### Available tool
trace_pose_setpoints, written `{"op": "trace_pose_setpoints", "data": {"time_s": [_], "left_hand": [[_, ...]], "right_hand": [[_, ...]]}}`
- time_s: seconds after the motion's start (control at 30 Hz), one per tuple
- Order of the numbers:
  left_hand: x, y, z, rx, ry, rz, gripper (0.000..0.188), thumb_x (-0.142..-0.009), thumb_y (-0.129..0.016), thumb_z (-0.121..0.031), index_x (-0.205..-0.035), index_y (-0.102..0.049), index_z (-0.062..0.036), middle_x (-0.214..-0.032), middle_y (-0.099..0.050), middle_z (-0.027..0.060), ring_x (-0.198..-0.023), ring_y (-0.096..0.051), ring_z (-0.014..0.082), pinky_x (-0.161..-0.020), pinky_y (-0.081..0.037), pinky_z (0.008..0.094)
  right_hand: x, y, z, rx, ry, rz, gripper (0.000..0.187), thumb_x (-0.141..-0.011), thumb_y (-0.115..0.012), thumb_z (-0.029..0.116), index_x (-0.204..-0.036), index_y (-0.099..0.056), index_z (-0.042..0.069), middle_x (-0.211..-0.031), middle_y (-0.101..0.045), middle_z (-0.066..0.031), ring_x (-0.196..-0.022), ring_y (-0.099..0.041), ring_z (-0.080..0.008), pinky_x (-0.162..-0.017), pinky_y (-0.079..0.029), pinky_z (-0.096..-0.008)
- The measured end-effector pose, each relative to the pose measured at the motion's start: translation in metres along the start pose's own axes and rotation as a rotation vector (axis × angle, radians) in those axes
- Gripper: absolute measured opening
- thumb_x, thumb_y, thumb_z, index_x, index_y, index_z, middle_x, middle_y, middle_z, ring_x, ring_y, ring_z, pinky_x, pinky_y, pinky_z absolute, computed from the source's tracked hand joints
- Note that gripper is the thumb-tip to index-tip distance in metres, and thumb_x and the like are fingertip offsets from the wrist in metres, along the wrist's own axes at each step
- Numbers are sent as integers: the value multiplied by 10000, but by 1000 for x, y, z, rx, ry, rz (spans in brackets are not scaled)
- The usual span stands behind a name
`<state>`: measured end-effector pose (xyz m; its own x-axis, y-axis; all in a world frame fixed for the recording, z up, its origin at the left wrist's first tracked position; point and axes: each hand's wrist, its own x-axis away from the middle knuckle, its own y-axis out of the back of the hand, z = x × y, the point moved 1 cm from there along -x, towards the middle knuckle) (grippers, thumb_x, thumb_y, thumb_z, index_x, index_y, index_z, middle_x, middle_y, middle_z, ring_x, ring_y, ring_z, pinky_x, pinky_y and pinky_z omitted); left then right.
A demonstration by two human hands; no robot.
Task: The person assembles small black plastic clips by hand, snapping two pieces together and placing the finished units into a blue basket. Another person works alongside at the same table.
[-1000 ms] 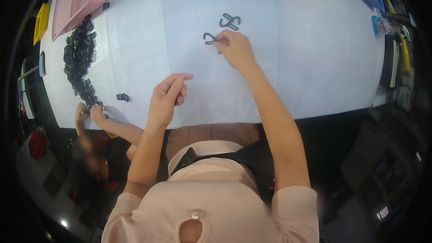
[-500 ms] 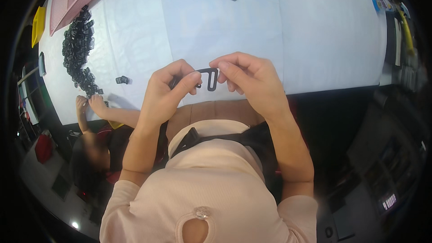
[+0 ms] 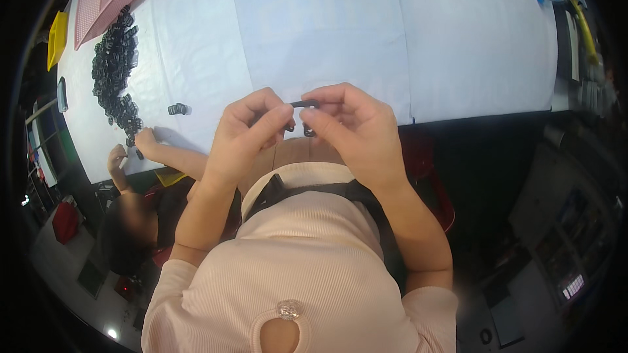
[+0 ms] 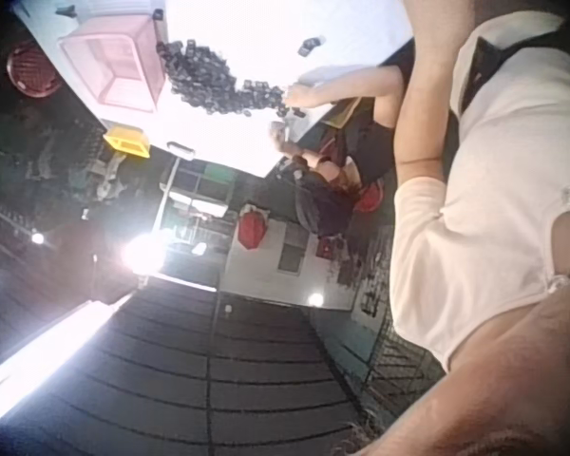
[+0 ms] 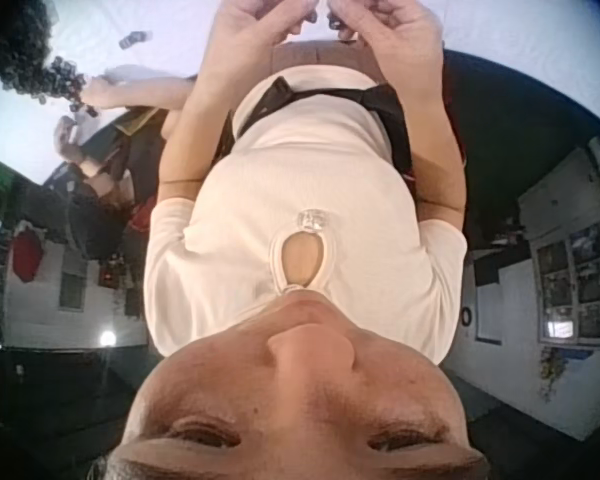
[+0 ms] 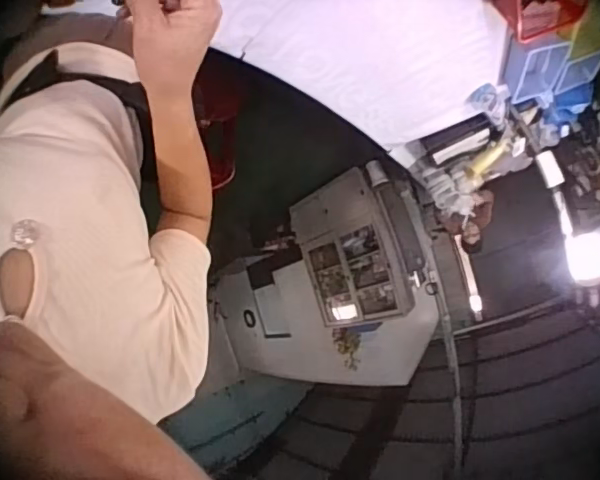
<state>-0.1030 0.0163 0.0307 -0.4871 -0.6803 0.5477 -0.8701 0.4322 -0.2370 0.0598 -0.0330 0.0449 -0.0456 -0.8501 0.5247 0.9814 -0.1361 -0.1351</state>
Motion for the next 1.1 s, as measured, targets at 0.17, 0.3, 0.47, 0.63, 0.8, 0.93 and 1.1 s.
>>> {"op": "trace_pose_setpoints", "data": {"time_s": [0.17, 0.3, 0.47, 0.63, 0.8, 0.93, 1.1], "left_hand": [[6, -2, -1, 107, 95, 34, 228, -871, -594, -230, -726, -569, -56, -605, -490, -33, -555, -419, 25, -502, -312, 176], [7, 3, 4, 257, 187, 111, 210, -900, -536, -219, -812, -561, -31, -641, -505, -10, -535, -370, 34, -486, -279, 173], [11, -19, 3, 139, -87, -159, 213, -917, -518, -205, -820, -570, -23, -662, -549, 8, -588, -448, 28, -541, -336, 175], [12, -7, 2, -13, -17, -19, 209, -919, -514, -200, -829, -565, -19, -721, -578, 23, -620, -478, 30, -561, -355, 178], [11, -8, 4, 63, 40, -23, 242, -926, -491, -242, -837, -564, -29, -657, -539, 3, -505, -355, 13, -474, -270, 155], [9, -6, 3, 98, 78, 1, 271, -936, -467, -264, -847, -570, -29, -660, -544, 5, -503, -361, 17, -466, -272, 155], [9, -2, 5, 130, 68, 8, 220, -922, -496, -221, -876, -579, -22, -672, -553, 7, -512, -368, 21, -466, -276, 163]], "right_hand": [[4, 5, -1, 89, 88, -97, 178, -907, -513, 128, -973, -623, 5, -769, -616, -48, -677, -573, -91, -584, -438, -200], [8, 6, 2, 383, 442, -57, 150, -861, -553, 41, -985, -623, -5, -864, -637, -59, -743, -597, -114, -637, -480, -235], [15, 2, -8, 101, 118, -117, 146, -842, -588, 36, -961, -628, -38, -832, -640, -79, -701, -611, -127, -642, -500, -241], [16, 9, -8, -166, -117, -37, 212, -877, -577, 126, -967, -624, -60, -823, -636, -96, -683, -623, -132, -627, -498, -224], [18, 8, -7, -195, -163, -5, 247, -892, -562, 166, -984, -621, -55, -826, -640, -103, -667, -632, -136, -626, -497, -224], [17, 7, -12, -201, -124, -35, 228, -917, -510, 151, -973, -619, -42, -779, -657, -119, -618, -646, -145, -555, -513, -205], [14, 8, -11, -213, -142, -22, 225, -901, -541, 151, -989, -615, -43, -816, -648, -102, -650, -641, -143, -598, -494, -212]]}}
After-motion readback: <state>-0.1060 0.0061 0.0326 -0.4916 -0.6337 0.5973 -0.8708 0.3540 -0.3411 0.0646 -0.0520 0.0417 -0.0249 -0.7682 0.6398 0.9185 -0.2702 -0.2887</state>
